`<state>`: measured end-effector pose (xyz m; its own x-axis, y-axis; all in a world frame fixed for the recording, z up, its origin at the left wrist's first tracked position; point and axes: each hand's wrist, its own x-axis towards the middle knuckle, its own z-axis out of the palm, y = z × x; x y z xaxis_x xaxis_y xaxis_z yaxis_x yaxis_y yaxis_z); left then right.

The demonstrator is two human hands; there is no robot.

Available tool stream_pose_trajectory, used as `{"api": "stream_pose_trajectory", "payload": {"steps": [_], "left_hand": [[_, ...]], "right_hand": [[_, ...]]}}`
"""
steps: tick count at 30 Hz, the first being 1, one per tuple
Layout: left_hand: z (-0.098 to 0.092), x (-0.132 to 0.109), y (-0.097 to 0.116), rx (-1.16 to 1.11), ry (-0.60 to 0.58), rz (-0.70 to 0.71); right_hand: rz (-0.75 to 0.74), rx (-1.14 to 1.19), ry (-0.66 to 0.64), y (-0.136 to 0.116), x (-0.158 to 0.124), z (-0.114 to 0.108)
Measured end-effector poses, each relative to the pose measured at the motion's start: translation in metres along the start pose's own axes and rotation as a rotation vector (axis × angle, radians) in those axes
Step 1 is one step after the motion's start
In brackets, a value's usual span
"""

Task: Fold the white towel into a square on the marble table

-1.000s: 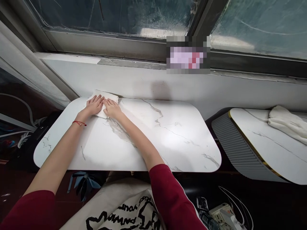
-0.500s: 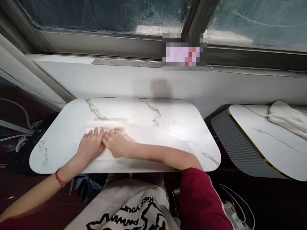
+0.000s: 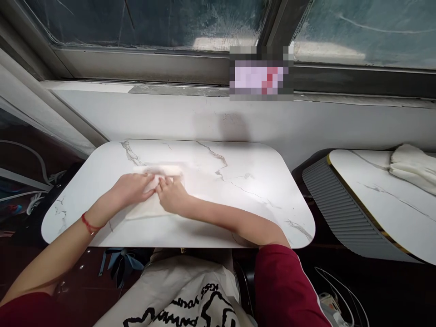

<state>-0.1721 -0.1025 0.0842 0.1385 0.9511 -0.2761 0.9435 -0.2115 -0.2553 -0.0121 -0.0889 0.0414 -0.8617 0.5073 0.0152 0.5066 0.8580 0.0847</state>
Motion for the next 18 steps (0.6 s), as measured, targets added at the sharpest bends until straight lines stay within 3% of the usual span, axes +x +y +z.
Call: {"api": "stream_pose_trajectory", "payload": {"steps": [6, 9, 14, 18], "left_hand": [[-0.025, 0.075, -0.019, -0.079, -0.065, -0.058], [-0.027, 0.101, -0.024, -0.126, -0.069, -0.051], [-0.008, 0.123, -0.022, -0.215, 0.121, 0.033], [0.011, 0.128, -0.02, -0.245, 0.218, 0.074]], "right_hand": [[0.099, 0.039, 0.132, 0.062, 0.027, 0.034], [0.123, 0.062, 0.207, 0.091, 0.035, 0.049], [0.209, 0.094, 0.305, 0.127, 0.039, 0.07], [0.222, 0.12, 0.345, 0.139, 0.037, 0.078]]}}
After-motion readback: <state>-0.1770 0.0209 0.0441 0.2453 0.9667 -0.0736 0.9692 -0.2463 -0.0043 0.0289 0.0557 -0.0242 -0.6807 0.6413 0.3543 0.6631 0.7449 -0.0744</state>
